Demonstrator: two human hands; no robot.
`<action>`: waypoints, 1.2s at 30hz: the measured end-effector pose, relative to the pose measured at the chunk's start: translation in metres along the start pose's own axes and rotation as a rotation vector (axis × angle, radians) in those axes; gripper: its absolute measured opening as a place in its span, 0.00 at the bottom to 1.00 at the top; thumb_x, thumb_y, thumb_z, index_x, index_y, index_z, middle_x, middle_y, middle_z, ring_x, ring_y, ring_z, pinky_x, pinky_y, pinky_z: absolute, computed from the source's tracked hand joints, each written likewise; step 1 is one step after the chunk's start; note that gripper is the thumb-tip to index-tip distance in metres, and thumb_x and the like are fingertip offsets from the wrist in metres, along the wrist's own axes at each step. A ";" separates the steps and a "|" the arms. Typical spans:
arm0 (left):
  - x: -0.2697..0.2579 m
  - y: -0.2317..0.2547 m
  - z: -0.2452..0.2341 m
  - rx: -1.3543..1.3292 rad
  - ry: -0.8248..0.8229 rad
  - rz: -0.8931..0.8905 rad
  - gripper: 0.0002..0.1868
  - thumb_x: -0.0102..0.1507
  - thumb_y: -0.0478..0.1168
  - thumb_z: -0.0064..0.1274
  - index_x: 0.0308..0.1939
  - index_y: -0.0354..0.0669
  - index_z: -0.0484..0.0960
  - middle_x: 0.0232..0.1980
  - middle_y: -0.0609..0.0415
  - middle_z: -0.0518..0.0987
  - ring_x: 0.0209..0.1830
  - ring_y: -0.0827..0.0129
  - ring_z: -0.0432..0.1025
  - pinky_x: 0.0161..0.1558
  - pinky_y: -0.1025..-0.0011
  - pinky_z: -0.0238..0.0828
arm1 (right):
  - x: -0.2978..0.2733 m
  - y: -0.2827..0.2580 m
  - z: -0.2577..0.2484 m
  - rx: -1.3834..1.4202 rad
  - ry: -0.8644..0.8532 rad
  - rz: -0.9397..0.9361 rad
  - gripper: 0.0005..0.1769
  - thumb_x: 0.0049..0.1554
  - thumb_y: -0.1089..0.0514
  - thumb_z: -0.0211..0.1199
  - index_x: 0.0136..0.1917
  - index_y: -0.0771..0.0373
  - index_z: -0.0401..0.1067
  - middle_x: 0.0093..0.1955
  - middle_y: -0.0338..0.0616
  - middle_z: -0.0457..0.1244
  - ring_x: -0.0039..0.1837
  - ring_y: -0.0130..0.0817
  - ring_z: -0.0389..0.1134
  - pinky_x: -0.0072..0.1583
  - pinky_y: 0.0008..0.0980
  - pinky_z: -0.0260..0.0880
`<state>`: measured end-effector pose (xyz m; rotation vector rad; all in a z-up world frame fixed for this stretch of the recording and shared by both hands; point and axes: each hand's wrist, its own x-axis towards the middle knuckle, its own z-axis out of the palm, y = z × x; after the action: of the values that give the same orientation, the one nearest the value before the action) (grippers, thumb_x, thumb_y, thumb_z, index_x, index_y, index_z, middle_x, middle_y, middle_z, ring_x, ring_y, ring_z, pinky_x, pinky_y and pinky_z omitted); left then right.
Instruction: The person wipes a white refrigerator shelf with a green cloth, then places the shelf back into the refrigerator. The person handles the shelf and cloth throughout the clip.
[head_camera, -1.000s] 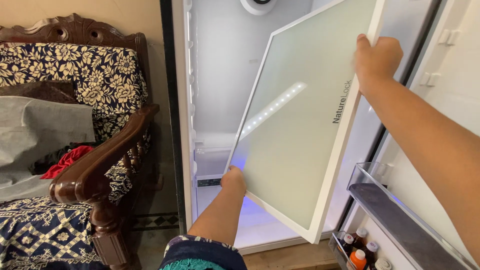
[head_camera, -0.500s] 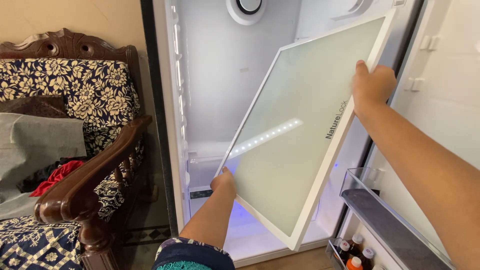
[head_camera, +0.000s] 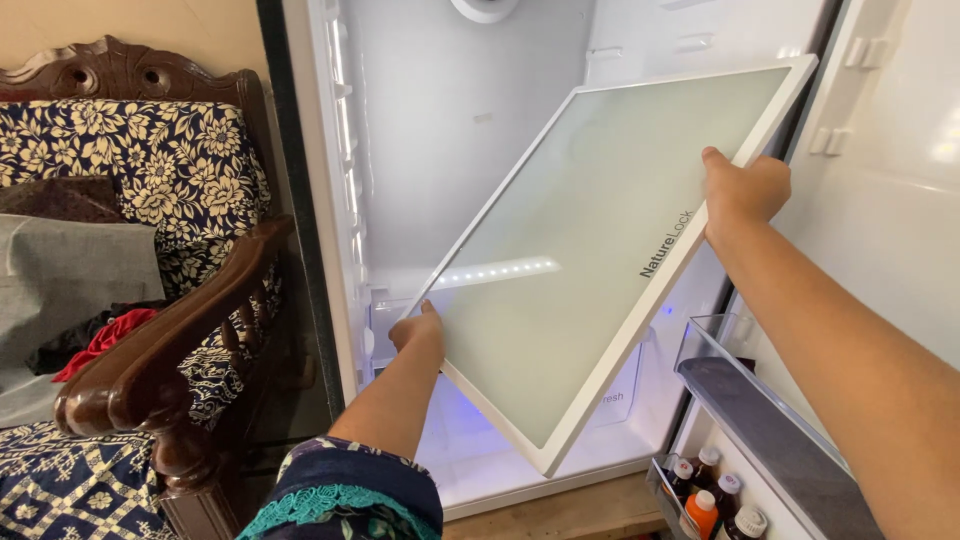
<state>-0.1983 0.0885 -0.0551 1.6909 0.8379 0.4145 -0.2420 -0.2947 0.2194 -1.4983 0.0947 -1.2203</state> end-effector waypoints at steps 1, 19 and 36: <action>0.002 0.003 -0.002 0.003 0.006 -0.005 0.45 0.63 0.62 0.55 0.61 0.18 0.66 0.52 0.36 0.80 0.47 0.51 0.78 0.47 0.59 0.76 | 0.000 0.002 0.000 -0.019 0.025 0.010 0.16 0.51 0.58 0.76 0.44 0.72 0.73 0.45 0.50 0.69 0.44 0.34 0.72 0.45 0.34 0.72; 0.040 0.043 -0.011 0.024 0.095 -0.054 0.51 0.63 0.64 0.58 0.65 0.15 0.62 0.55 0.34 0.81 0.51 0.49 0.79 0.52 0.60 0.78 | -0.027 0.043 0.007 0.242 -0.056 0.083 0.10 0.56 0.62 0.69 0.46 0.73 0.74 0.42 0.44 0.68 0.42 0.27 0.68 0.43 0.30 0.67; 0.051 0.034 0.006 0.094 0.122 0.009 0.39 0.65 0.63 0.55 0.56 0.23 0.77 0.55 0.33 0.81 0.52 0.47 0.79 0.52 0.58 0.78 | -0.007 0.047 0.005 0.351 -0.465 0.341 0.19 0.57 0.58 0.62 0.60 0.66 0.67 0.56 0.47 0.65 0.55 0.39 0.70 0.55 0.43 0.73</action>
<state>-0.1492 0.1177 -0.0324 1.7697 0.9522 0.4951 -0.2170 -0.3035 0.1797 -1.3495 -0.1630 -0.5629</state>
